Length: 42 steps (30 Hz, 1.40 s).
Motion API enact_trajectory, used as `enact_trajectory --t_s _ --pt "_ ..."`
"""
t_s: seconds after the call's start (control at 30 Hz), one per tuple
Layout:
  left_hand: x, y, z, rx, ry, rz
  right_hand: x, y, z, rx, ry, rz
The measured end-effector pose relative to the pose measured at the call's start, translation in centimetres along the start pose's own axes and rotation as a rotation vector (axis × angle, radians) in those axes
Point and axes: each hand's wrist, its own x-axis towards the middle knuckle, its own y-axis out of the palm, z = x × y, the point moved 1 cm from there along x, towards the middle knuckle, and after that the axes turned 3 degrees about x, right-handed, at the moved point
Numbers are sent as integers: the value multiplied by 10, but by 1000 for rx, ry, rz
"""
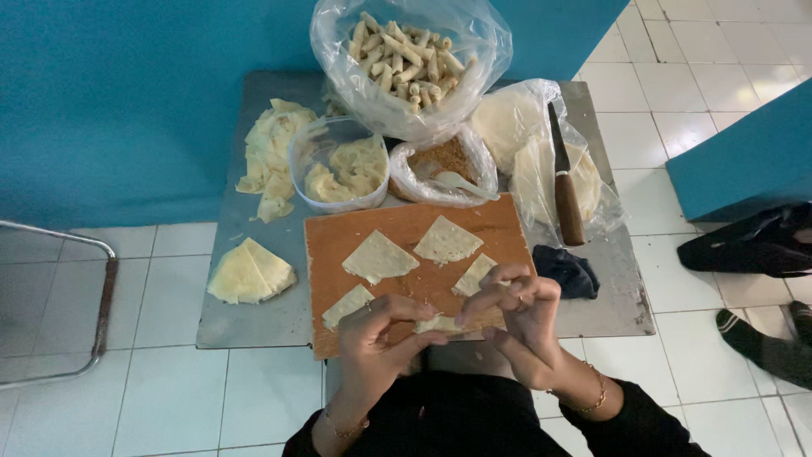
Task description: The person sits on the floor with a cutting board on their lap, spooning brown filling from a plastic bag onto triangular dough wrappers and folding the wrappers over the filling. They work through the wrappers one at a time, placing finished folded pieces aside and reaching for more filling with a spoon.
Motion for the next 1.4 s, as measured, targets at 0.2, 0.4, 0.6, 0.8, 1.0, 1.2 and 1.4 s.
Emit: enact_trajectory --t_s 0.2,0.4,0.6,0.8,1.0,1.2,1.4 --pt "0 -2 18 -357 -130 88 -2 0 -5 -284 -143 56" --pt "0 -1 34 -565 -167 89 6 -1 -4 -590 -253 48" --pt "-2 2 33 -573 -150 48 -1 1 -8 -960 -495 101" --pt "-3 2 31 -481 -100 32 -8 4 -12 -1122 -626 166" --pt "-3 1 30 -464 -88 66 13 2 10 -1264 -532 -91" --pt "-5 0 33 -455 -108 65 29 11 31 -751 -53 56" --pt "-5 0 31 -432 -85 55 28 16 36 -792 -84 3"
